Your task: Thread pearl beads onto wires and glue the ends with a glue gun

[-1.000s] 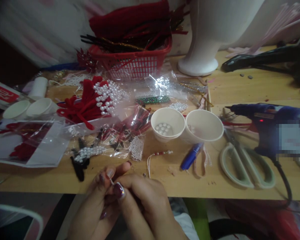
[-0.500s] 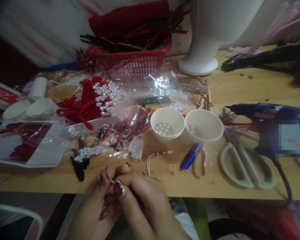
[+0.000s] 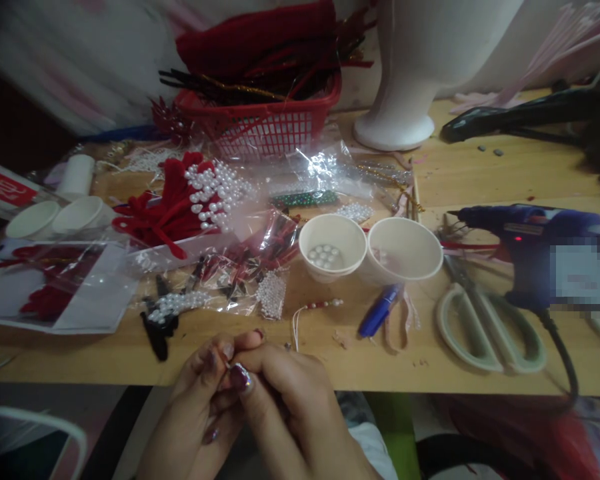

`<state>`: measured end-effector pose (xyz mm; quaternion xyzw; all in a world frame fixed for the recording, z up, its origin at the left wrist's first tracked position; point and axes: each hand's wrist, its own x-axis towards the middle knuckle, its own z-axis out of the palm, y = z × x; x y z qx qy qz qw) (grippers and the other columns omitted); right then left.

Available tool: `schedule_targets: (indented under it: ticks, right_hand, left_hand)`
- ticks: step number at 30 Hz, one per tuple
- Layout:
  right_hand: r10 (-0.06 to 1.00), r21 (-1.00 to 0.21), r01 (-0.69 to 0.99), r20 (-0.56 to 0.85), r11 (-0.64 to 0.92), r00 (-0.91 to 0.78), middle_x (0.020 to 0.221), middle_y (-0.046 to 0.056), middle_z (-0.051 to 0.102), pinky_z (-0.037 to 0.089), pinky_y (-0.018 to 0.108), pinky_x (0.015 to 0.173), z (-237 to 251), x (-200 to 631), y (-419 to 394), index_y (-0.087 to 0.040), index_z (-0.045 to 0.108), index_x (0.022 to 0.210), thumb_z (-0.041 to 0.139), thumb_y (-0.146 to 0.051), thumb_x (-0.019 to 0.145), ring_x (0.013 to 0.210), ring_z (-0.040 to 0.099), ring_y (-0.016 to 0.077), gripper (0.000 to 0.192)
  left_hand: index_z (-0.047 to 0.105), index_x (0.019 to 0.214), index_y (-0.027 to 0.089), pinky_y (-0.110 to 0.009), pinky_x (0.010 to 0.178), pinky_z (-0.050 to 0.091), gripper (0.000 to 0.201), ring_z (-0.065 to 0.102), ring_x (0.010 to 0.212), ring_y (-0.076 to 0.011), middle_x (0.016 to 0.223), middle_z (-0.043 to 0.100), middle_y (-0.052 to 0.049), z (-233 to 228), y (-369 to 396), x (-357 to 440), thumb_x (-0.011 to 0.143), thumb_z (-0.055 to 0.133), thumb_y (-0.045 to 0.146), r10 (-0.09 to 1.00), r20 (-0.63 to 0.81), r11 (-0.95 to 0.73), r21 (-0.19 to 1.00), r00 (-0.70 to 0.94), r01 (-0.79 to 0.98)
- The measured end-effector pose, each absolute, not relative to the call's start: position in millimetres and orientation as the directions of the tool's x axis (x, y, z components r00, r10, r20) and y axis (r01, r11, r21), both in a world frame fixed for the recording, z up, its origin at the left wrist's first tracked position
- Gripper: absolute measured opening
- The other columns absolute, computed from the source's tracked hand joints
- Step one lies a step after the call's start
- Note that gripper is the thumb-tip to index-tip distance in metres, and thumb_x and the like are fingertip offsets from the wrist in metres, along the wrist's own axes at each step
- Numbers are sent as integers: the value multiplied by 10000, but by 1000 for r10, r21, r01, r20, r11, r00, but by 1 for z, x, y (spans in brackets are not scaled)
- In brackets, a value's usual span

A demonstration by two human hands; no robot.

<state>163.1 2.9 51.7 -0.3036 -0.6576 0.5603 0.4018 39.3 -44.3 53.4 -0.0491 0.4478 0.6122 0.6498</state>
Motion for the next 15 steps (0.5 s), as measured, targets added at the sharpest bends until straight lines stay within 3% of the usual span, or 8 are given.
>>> schedule_targets:
  ticks: [4,10,12,15]
  right_hand:
    - [854,-984,-56,174,168,-491,812,-40,748,570,156,675,52,163,2,-276,742,1013,593,-133,1025,695,707,104,207]
    - [835,-984,-152,163,97,-526,809,-29,764,586,166,708,52,161,6,-259,754,1011,567,-144,1056,743,737,112,224]
    - [840,-983,-147,168,107,-517,817,-20,765,592,176,710,51,161,5,-254,745,1000,556,-165,1066,753,739,122,220]
    - [858,-984,-27,169,179,-484,801,-13,742,575,186,662,51,164,1,-242,710,982,594,-205,1047,708,714,132,138]
  left_hand:
    - [776,751,167,-104,410,396,318,522,485,-24,963,832,-82,54,-46,37,695,984,402,771,-622,267,510,-136,-817]
    - [790,730,161,-91,379,308,376,489,466,6,1012,840,-90,52,-42,38,636,1005,455,757,-635,283,530,-153,-800]
    - [793,736,171,-98,393,334,388,585,526,-27,1029,844,-91,52,-41,40,627,1003,478,754,-640,275,516,-151,-811]
    - [778,754,181,-150,530,511,386,728,705,-120,1018,845,-82,53,-41,42,637,1000,473,751,-638,251,510,-167,-823]
